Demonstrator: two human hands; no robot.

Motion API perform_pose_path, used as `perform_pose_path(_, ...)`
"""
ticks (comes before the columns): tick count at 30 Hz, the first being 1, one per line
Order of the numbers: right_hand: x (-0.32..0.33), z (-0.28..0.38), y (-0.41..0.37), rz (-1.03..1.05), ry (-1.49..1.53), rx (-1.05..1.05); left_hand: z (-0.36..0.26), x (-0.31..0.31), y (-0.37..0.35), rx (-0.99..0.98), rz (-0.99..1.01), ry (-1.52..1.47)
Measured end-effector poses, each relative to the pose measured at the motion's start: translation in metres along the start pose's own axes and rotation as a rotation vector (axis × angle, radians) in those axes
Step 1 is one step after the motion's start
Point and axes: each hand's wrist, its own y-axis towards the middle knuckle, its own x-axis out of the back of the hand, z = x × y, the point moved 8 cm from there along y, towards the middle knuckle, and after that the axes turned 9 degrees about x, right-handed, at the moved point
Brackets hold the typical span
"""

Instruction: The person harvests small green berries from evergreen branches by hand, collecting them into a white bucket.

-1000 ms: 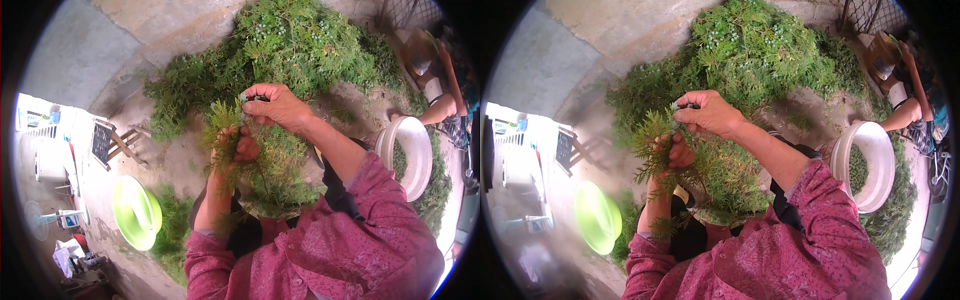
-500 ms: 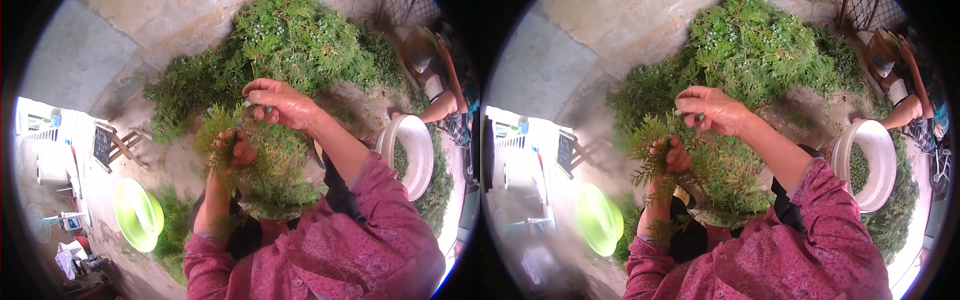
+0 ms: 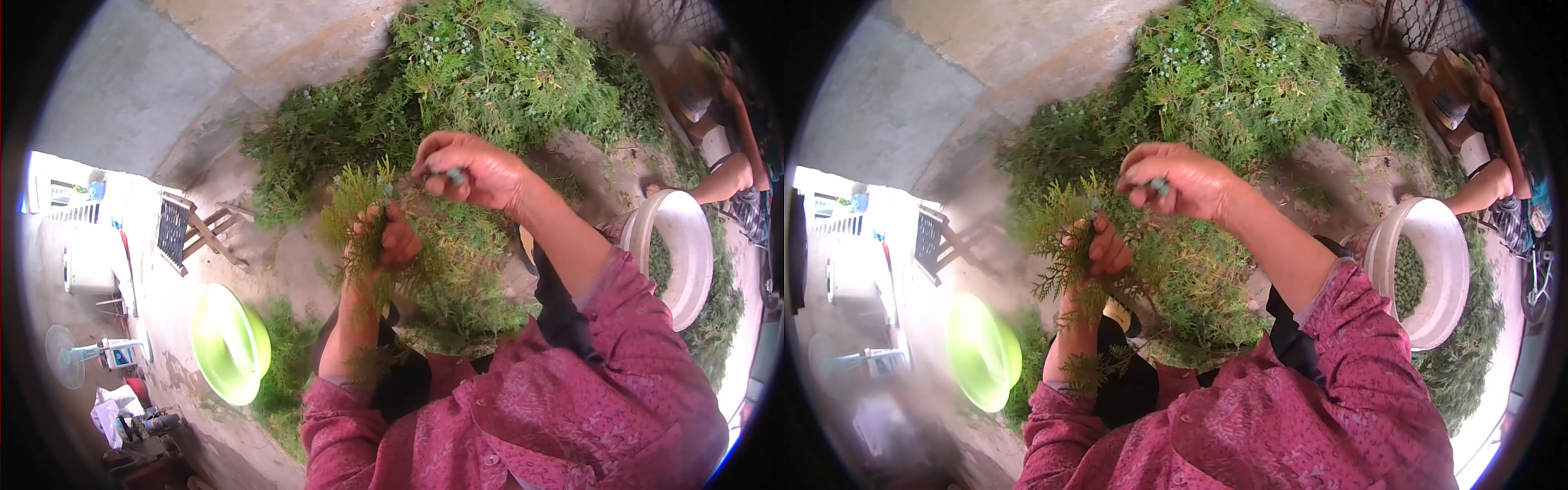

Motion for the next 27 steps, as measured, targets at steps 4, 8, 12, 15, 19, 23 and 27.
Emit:
perform_pose_path(4,-0.015,-0.021,-0.002,0.100,-0.078,-0.085,-0.001,-0.002,0.000,-0.026,-0.099,-0.006)
perform_pose_path(8,-0.023,-0.022,-0.001,0.121,-0.244,-0.017,0.001,0.000,-0.002,-0.021,-0.086,-0.005)
perform_pose_path(12,-0.018,-0.022,0.007,0.097,-0.524,0.135,0.002,-0.001,-0.003,-0.006,-0.081,-0.010)
perform_pose_path(15,-0.021,-0.024,0.006,0.103,-0.486,0.167,0.003,-0.001,-0.003,0.039,-0.073,0.009)
perform_pose_path(19,-0.020,-0.025,0.010,0.103,-0.613,0.182,0.007,0.017,-0.009,0.058,-0.160,0.048)
perform_pose_path(23,-0.023,-0.027,0.008,0.159,-0.670,0.091,0.011,0.010,-0.012,0.148,-0.196,0.122)
perform_pose_path(27,-0.030,-0.018,0.003,0.162,-0.907,0.184,-0.004,0.013,-0.034,-0.016,-0.629,0.470)
